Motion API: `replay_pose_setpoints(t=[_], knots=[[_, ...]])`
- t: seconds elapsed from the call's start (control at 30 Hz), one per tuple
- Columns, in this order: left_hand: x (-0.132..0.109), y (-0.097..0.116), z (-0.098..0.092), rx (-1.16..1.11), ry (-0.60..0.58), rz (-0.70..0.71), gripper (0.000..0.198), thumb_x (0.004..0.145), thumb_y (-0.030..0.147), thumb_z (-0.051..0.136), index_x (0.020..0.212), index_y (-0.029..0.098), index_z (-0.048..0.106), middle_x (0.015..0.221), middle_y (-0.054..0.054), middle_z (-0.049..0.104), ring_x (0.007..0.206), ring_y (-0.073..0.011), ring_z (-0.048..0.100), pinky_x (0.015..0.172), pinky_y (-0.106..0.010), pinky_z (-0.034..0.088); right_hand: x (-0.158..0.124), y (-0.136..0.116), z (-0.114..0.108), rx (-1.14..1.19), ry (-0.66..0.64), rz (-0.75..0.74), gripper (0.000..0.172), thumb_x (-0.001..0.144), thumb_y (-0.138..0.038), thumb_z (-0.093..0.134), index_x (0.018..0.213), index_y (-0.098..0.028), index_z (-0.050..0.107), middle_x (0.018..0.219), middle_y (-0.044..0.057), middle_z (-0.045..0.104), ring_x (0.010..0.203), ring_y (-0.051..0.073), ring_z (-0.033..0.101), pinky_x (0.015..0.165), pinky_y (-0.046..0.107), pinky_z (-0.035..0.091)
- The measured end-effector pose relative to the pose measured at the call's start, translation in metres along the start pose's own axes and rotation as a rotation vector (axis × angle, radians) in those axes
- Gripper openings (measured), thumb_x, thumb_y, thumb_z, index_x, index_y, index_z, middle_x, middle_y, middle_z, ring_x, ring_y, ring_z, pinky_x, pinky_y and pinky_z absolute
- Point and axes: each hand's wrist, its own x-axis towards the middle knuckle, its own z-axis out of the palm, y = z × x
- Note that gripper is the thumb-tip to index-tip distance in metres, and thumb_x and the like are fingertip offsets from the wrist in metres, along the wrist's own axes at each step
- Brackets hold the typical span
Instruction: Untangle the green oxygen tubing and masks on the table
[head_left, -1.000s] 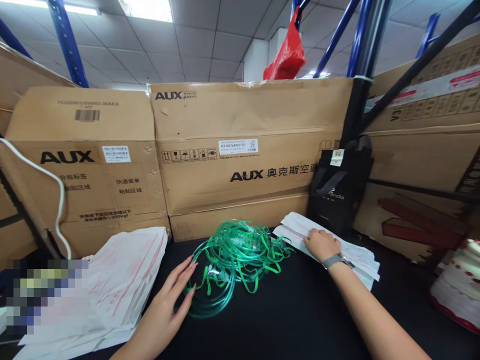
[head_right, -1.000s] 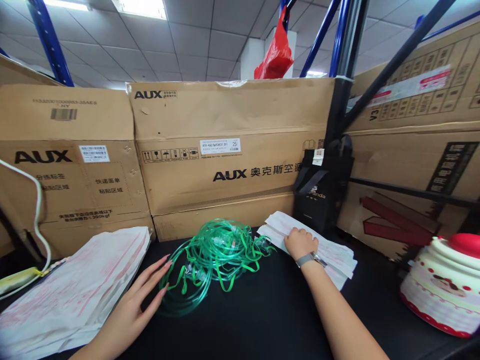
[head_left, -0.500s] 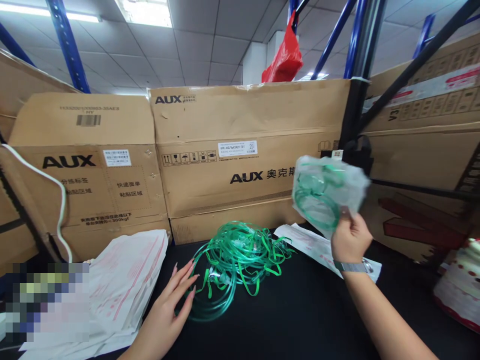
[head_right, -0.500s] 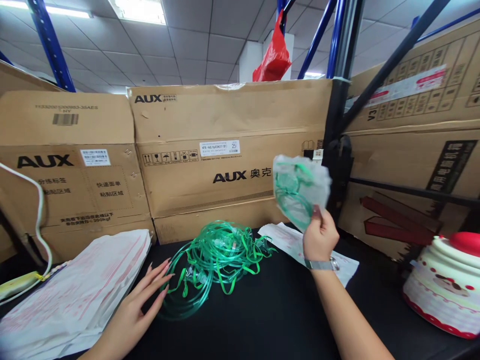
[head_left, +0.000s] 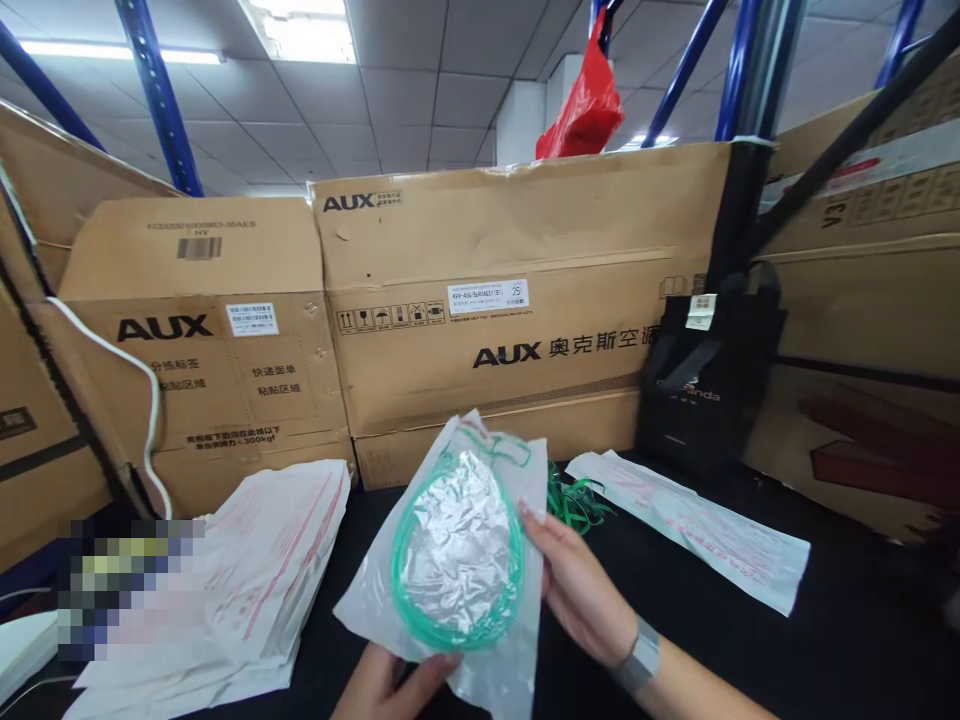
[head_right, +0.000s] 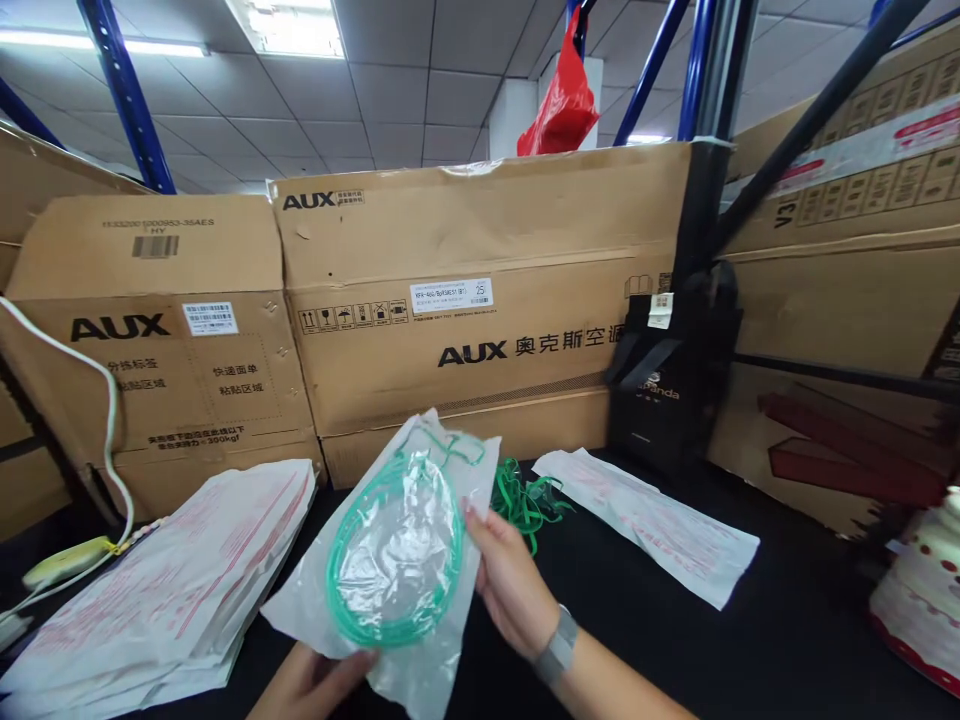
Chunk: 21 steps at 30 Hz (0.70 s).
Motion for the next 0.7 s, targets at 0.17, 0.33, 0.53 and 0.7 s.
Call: replay_pose_setpoints(t=[0.17, 0.33, 0.53, 0.7], knots=[[0.015, 0.029, -0.012, -0.596, 0.384, -0.32, 0.048, 0.07, 0.032, 0.067, 0.113, 0.015, 0.056, 0.103, -0.01, 0.069, 0.104, -0.0285, 0.058, 0.091, -0.042, 0.045, 0.001, -0.001, -0.007, -0.126, -0.245, 0.1, 0.026, 0.073, -0.035, 0.065, 0.091, -0.017, 0.065, 0.093, 0.007, 0.067, 0.083, 0.019, 0.063, 0.078, 0.036, 0.048], [0.025, 0.038, -0.026, -0.608, 0.443, -0.329, 0.043, 0.066, 0.026, 0.069, 0.107, 0.016, 0.059, 0.098, -0.008, 0.071, 0.103, -0.0274, 0.058, 0.088, -0.037, 0.048, 0.024, -0.021, -0.035, -0.27, 0.195, -0.226, 0.033, 0.07, -0.034, 0.065, 0.1, -0.022, 0.063, 0.107, 0.005, 0.062, 0.097, 0.019, 0.056, 0.08, 0.03, 0.045], [0.023, 0.033, -0.024, -0.636, 0.385, -0.369, 0.046, 0.062, 0.027, 0.072, 0.104, 0.013, 0.061, 0.092, -0.01, 0.073, 0.102, -0.0298, 0.059, 0.087, -0.04, 0.048, 0.028, -0.025, -0.045, -0.33, 0.095, -0.111, 0.022, 0.065, -0.026, 0.066, 0.083, -0.015, 0.068, 0.081, 0.007, 0.067, 0.076, 0.015, 0.06, 0.069, 0.025, 0.047], [0.024, 0.034, -0.024, -0.583, 0.361, -0.347, 0.046, 0.061, 0.033, 0.073, 0.102, 0.012, 0.063, 0.093, -0.01, 0.072, 0.102, -0.0295, 0.059, 0.088, -0.04, 0.046, 0.024, -0.024, -0.042, -0.298, 0.099, 0.014, 0.013, 0.066, -0.018, 0.062, 0.078, -0.015, 0.066, 0.075, 0.005, 0.064, 0.058, 0.009, 0.057, 0.042, 0.015, 0.04]])
